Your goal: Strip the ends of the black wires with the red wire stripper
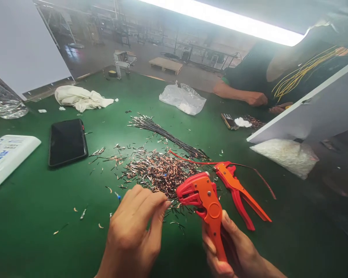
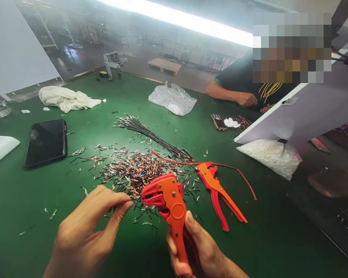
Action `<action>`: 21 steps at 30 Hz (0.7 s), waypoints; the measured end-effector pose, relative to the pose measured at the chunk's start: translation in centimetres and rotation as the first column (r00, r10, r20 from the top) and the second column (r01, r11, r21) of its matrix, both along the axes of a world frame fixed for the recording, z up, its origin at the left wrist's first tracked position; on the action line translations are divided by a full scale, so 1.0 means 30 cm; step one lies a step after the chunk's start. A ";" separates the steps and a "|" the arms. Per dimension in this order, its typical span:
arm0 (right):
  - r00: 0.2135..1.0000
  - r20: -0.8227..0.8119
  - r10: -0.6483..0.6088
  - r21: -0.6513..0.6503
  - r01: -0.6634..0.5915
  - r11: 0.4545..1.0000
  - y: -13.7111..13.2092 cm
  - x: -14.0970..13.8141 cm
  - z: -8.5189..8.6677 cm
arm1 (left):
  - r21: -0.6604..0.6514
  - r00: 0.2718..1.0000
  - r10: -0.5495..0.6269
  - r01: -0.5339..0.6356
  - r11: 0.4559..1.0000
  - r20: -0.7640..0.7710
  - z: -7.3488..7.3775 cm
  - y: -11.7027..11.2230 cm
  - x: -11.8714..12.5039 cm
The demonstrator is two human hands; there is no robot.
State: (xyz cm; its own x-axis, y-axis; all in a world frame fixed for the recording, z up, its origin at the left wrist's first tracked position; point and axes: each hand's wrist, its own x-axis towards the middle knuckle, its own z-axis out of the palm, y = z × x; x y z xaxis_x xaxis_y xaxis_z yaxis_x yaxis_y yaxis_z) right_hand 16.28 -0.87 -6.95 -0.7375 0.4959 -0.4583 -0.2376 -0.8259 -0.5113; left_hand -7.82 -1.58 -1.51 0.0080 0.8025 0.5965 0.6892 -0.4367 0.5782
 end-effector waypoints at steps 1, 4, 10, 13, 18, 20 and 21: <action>1.000 0.007 -0.003 0.013 0.003 1.000 0.001 0.001 -0.004 | -0.005 1.000 -0.010 0.010 1.000 0.012 -0.001 -0.001 0.002; 0.999 0.033 -0.028 0.112 0.024 0.993 0.005 0.005 -0.014 | -0.015 0.999 -0.024 0.024 1.000 0.027 -0.002 -0.004 0.012; 0.996 -0.076 -0.042 0.132 0.052 0.990 0.004 -0.001 -0.008 | 0.032 0.998 0.008 -0.010 0.999 0.058 -0.003 -0.004 0.029; 0.991 -0.127 -0.035 0.172 0.056 0.983 -0.002 -0.014 0.003 | 0.030 0.999 -0.004 0.003 1.000 0.052 -0.003 -0.002 0.026; 0.992 -0.126 0.008 0.298 0.030 0.954 -0.013 -0.022 -0.014 | 0.002 0.998 -0.067 0.067 0.998 0.022 0.007 0.000 0.017; 0.993 -0.111 0.029 0.308 0.006 0.951 -0.017 -0.016 -0.029 | 0.006 0.997 -0.081 0.081 0.997 0.019 0.014 0.001 0.015; 0.993 -0.112 0.024 0.310 0.012 0.951 -0.019 -0.013 -0.036 | 0.012 0.996 -0.081 0.080 0.997 0.023 0.017 0.002 0.014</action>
